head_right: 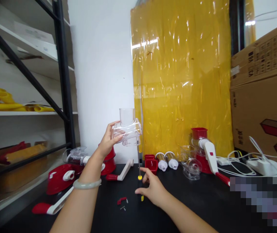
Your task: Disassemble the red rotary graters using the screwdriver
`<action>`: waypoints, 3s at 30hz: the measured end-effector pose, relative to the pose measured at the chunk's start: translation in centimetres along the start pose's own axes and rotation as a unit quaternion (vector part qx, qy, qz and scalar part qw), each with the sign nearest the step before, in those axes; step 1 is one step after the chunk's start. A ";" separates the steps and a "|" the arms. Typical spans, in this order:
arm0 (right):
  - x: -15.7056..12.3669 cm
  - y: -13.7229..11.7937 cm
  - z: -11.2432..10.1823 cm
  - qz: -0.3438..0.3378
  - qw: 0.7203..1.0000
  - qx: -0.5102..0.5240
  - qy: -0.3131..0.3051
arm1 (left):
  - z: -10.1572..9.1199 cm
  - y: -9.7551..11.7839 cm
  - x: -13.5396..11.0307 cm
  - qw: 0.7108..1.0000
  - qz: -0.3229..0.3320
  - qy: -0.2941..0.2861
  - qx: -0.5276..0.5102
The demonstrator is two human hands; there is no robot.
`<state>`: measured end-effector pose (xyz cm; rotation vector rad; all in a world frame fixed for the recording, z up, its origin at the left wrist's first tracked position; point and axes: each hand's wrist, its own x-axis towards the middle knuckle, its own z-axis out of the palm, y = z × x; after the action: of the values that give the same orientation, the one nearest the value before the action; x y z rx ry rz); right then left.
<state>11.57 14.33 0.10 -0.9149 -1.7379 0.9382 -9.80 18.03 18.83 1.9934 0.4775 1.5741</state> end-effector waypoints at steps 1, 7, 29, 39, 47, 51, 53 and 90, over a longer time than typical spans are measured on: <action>0.0 -0.1 0.0 0.004 0.999 -0.025 0.021 | 0.0 0.0 0.0 1.000 -0.001 -0.001 -0.001; -0.3 -0.5 -0.3 -0.023 0.997 0.036 -0.063 | -0.1 0.1 0.0 1.000 -0.003 0.002 0.002; -0.7 -1.1 -0.6 0.017 0.995 -0.017 -0.096 | 0.0 0.5 -0.1 1.000 0.000 0.014 0.016; -0.9 -1.5 -1.4 0.004 0.991 0.012 -0.130 | 0.0 0.4 0.0 1.000 0.005 0.006 0.017; -1.3 -1.9 -1.3 -0.009 0.993 -0.040 -0.112 | -0.1 0.1 0.1 1.000 0.007 0.004 0.009; -1.2 -2.0 -1.0 0.000 0.995 -0.066 -0.079 | -0.1 0.0 0.2 1.000 0.000 0.004 0.012; -1.2 -2.0 -0.9 0.000 0.992 -0.124 -0.026 | -0.1 0.0 0.2 1.000 0.002 0.004 0.011; -1.6 -2.8 -1.6 -0.036 0.991 -0.102 -0.083 | 0.4 0.5 0.1 1.000 -0.013 -0.001 -0.009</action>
<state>13.07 12.02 2.49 -0.9177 -2.0245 0.8202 -9.46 17.60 19.12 1.9663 0.4845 1.5559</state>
